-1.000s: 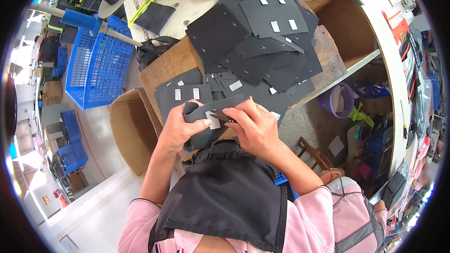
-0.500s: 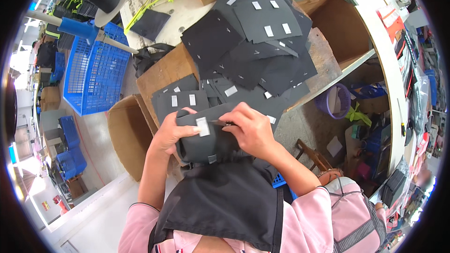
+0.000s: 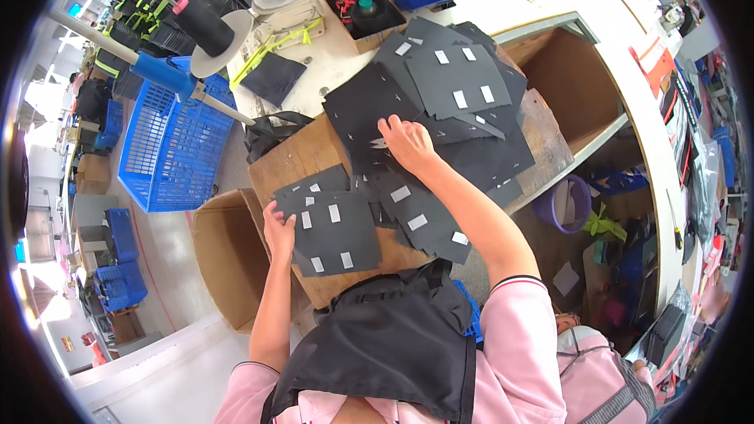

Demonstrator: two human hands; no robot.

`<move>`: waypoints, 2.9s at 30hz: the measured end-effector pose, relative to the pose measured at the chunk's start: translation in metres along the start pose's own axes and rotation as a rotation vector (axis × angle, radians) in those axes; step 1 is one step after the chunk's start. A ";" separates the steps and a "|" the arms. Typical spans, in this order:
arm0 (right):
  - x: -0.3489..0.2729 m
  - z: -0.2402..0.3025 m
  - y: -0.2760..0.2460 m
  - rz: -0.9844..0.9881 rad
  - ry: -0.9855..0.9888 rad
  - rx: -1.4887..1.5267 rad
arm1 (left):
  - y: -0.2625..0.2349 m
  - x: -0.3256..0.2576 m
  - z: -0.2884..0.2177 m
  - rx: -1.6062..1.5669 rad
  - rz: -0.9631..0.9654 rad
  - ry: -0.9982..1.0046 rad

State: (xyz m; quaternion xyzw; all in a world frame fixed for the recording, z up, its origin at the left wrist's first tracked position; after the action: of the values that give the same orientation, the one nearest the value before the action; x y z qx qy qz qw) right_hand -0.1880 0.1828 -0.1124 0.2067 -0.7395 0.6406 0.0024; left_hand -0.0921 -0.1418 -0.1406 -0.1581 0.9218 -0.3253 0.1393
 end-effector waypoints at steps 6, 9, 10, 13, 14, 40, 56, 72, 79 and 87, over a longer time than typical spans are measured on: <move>0.006 -0.022 -0.016 -0.220 0.189 0.318 | 0.018 -0.009 -0.069 -0.457 0.047 0.177; -0.020 -0.041 -0.036 -0.152 0.773 1.219 | 0.069 -0.038 -0.097 -1.093 0.659 -0.366; -0.030 -0.028 -0.055 -0.082 0.861 1.496 | 0.080 -0.050 -0.102 -1.258 0.808 -0.531; -0.083 0.007 -0.092 -0.004 1.049 1.868 | 0.111 -0.067 -0.122 -1.638 1.119 -0.651; -0.104 0.015 -0.090 0.032 1.083 1.871 | 0.119 -0.063 -0.116 -1.630 1.052 -0.635; -0.123 0.005 -0.190 -0.131 0.337 0.982 | 0.035 -0.102 -0.192 -0.383 0.907 0.052; -0.152 0.049 -0.248 -0.226 0.151 0.480 | -0.009 -0.137 -0.200 -0.303 1.329 0.187; -0.188 0.085 -0.266 -0.202 0.116 0.394 | -0.015 -0.154 -0.180 -0.196 1.643 0.211; -0.205 0.086 -0.269 -0.190 0.386 0.507 | -0.011 -0.162 -0.180 -0.217 1.700 0.137; -0.213 0.085 -0.262 -0.156 0.436 0.469 | -0.002 -0.166 -0.178 -0.197 1.726 0.191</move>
State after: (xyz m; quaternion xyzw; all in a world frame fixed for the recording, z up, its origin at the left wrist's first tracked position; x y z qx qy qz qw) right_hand 0.1102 0.1425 0.0632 0.1156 -0.5357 0.8206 0.1622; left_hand -0.0042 0.0196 0.0200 0.6120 0.7510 -0.0368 0.2450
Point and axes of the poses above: each hand's wrist, its own x-axis towards the middle knuckle, its own y-axis out of the palm, z = x × y, the point moved 5 cm from there along x, towards the middle knuckle, and after that the axes turned 14 degrees about -x, right-handed, at the moved point
